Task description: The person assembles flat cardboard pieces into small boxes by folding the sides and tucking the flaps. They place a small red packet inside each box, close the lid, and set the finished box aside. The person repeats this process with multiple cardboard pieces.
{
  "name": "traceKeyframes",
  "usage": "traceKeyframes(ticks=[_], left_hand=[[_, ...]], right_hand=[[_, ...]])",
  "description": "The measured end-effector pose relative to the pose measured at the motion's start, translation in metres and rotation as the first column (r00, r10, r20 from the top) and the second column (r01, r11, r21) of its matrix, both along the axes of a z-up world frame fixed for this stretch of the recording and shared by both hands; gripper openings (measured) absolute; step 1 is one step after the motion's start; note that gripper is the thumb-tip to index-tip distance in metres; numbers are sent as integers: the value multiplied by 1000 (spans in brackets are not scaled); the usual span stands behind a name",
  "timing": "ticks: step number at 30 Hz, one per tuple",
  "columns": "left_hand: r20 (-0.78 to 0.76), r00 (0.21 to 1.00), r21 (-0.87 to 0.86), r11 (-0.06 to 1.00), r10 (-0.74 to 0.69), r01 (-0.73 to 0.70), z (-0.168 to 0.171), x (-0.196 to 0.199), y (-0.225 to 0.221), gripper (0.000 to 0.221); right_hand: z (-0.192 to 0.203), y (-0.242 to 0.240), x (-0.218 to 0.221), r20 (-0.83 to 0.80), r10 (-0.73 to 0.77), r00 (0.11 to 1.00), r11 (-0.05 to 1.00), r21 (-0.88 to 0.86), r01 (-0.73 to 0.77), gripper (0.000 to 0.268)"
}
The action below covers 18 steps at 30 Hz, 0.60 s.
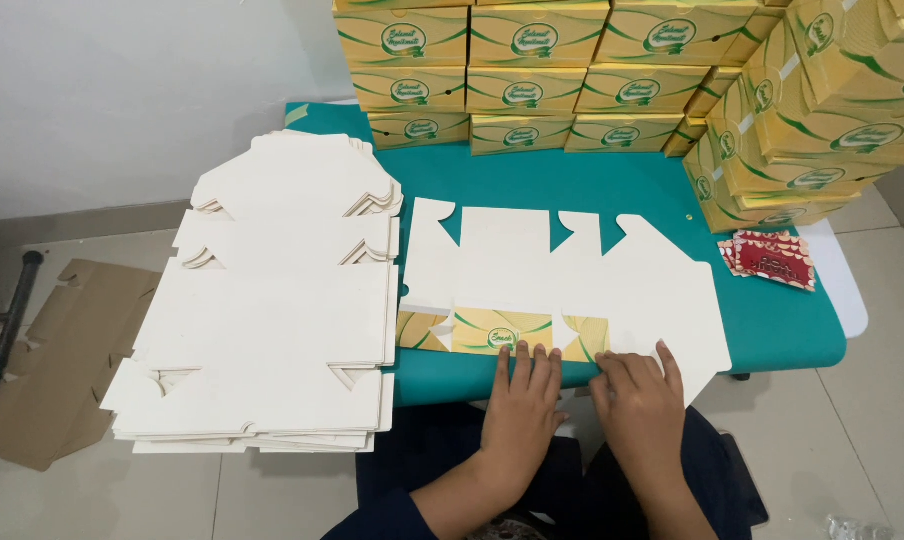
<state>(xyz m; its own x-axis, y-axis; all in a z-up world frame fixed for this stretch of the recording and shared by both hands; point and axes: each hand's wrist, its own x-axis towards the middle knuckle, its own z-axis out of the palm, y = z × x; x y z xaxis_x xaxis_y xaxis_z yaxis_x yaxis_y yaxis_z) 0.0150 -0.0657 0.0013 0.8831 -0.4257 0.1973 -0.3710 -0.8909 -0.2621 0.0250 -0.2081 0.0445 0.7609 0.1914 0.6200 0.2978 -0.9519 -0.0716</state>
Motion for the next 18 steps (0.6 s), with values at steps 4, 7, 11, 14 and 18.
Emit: traceKeyframes(ticks=[4, 7, 11, 14, 18], left_hand=[[-19, 1000, 52, 998, 19, -18, -2, -2, -7, 90], [-1, 999, 73, 997, 38, -38, -1, -4, -10, 86], [3, 999, 70, 997, 45, -45, -2, -5, -9, 73], [1, 999, 61, 997, 48, -48, -3, -5, -9, 84], [-32, 997, 9, 997, 75, -75, -9, -5, -13, 95]], right_hand=[[-5, 19, -3, 39, -20, 999, 999, -41, 22, 12], [-10, 31, -1, 43, 16, 999, 1000, -7, -16, 8], [-6, 29, -2, 65, 104, 992, 995, -4, -104, 8], [-12, 8, -7, -12, 103, 995, 993, 52, -102, 17], [-5, -18, -19, -200, -38, 979, 999, 11, 42, 30]])
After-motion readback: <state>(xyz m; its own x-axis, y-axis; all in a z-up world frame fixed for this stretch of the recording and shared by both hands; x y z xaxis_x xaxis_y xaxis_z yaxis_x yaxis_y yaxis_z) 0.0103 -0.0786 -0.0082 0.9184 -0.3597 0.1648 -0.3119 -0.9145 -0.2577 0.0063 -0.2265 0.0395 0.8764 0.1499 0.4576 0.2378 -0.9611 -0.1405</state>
